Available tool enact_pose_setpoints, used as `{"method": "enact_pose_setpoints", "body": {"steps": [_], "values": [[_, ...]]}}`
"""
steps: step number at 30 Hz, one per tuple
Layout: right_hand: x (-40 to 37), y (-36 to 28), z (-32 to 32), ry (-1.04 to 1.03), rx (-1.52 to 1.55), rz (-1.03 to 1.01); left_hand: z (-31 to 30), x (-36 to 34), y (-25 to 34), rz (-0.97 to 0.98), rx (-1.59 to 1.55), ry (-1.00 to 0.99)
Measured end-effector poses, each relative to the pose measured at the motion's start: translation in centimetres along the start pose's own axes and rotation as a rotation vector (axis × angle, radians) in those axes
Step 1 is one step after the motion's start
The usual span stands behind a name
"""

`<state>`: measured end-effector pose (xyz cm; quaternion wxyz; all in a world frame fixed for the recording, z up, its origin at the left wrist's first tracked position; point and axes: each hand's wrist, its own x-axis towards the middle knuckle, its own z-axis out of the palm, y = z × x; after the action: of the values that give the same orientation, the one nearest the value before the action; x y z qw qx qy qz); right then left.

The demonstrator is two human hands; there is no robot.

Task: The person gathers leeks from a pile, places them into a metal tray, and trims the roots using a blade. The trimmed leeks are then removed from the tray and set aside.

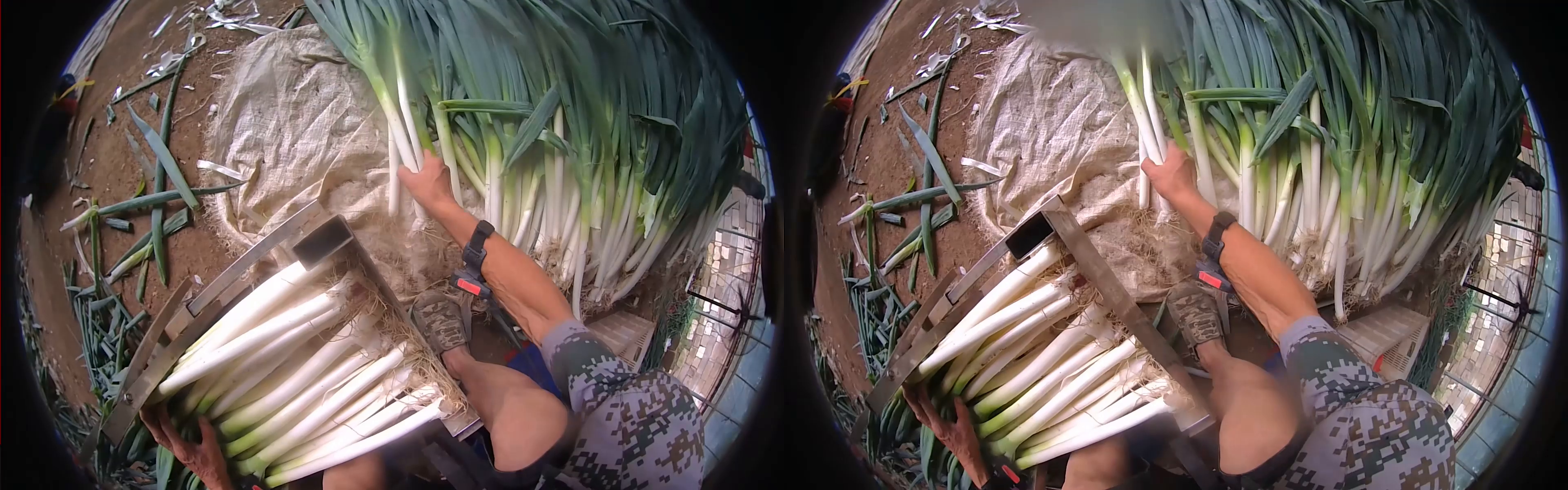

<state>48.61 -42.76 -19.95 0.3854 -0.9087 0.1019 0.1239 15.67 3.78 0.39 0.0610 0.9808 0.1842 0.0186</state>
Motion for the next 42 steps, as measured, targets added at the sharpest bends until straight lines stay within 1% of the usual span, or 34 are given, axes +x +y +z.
{"method": "enact_pose_setpoints", "body": {"steps": [2, 3, 6, 7, 10, 11, 12, 13, 14, 15, 16, 17, 20, 22, 23, 26, 27, 29, 30, 32, 33, 36, 37, 39, 40, 42], "values": [[2.2, 2.0, 2.3, 0.060, -0.023, -0.030, -0.1, 0.2, 0.8, -0.019, 0.004, -0.009], [2.4, 2.5, 3.1, 0.012, -0.005, -0.029, -0.3, 0.3, 1.0, -0.029, 0.007, -0.013], [1.9, 1.7, 4.1, -0.088, -0.209, 0.142, 0.1, -0.1, -0.2, -0.025, 0.030, -0.001], [1.9, 1.8, 4.4, -0.043, -0.206, 0.148, 0.2, -0.2, -0.5, -0.005, 0.017, 0.010], [3.8, 4.0, 4.1, -0.200, 0.024, 0.185, 0.1, -0.1, -0.4, -0.016, 0.011, 0.001], [2.8, 3.1, 2.3, -0.159, 0.160, 0.107, -0.2, 0.0, 0.3, -0.048, 0.034, -0.013], [1.8, 1.7, -0.4, -0.182, 0.206, 0.161, 0.2, -0.3, -1.2, -0.017, 0.020, -0.015], [0.7, 1.2, -3.0, -0.169, 0.282, 0.164, 0.2, -0.5, -1.2, -0.020, 0.001, -0.009], [-0.7, 0.8, -5.3, -0.132, 0.161, 0.187, 0.2, -0.2, -0.8, -0.020, -0.017, -0.001], [-2.1, 2.1, -6.7, -0.120, 0.192, 0.193, 0.0, -0.1, -0.2, -0.033, -0.035, 0.010], [-3.4, 4.8, -7.5, -0.104, 0.055, 0.142, 0.0, -0.2, -0.3, -0.037, -0.030, 0.009], [-4.6, 7.3, -7.5, -0.085, -0.078, 0.091, 0.1, -0.1, -0.4, -0.037, -0.023, 0.010], [-9.5, 9.5, -6.5, -0.153, -0.260, 0.187, 0.1, 0.0, -0.1, -0.032, -0.024, 0.024], [-11.1, 10.9, -3.8, 0.062, -0.282, 0.156, 0.1, 0.1, 0.2, -0.026, -0.017, 0.028], [-11.3, 10.6, -2.7, 0.171, -0.291, 0.138, 0.2, 0.2, 0.0, 0.009, -0.029, 0.046], [-11.2, 9.5, -2.6, 0.148, -0.219, 0.265, 0.1, 0.3, 0.5, -0.009, -0.038, 0.038], [-11.2, 8.9, -2.7, 0.076, -0.244, 0.241, 0.1, 0.4, 0.4, 0.010, -0.014, 0.049], [-10.7, 8.5, -2.1, -0.068, -0.291, 0.185, 0.6, 0.4, -0.3, 0.010, -0.064, 0.073], [-10.5, 8.5, -1.9, -0.141, -0.173, 0.212, 0.7, 0.1, -0.6, 0.010, -0.085, 0.074], [-10.3, 8.4, -1.3, -0.289, 0.067, 0.269, 0.2, 0.3, 0.5, -0.011, -0.084, 0.065], [-10.7, 8.1, -0.4, -0.201, 0.214, 0.235, 0.1, 0.3, 0.6, -0.014, -0.105, 0.060], [-10.9, 7.6, -0.5, -0.275, 0.468, 0.359, 0.2, 0.4, 0.7, -0.011, -0.141, 0.085], [-11.5, 5.2, -2.2, -0.341, 0.588, 0.396, 0.3, 0.5, 0.5, 0.004, -0.155, 0.095], [-13.0, -0.3, -8.0, -0.505, 0.865, 0.433, 0.4, 0.2, 0.2, 0.018, -0.178, 0.107], [-14.1, -1.4, -10.8, -0.584, 1.027, 0.440, 0.3, 0.3, 0.5, 0.012, -0.132, 0.110], [-16.0, -2.0, -13.6, -0.760, 1.486, 0.353, 0.3, 0.2, 0.5, 0.005, -0.188, 0.113]]}}
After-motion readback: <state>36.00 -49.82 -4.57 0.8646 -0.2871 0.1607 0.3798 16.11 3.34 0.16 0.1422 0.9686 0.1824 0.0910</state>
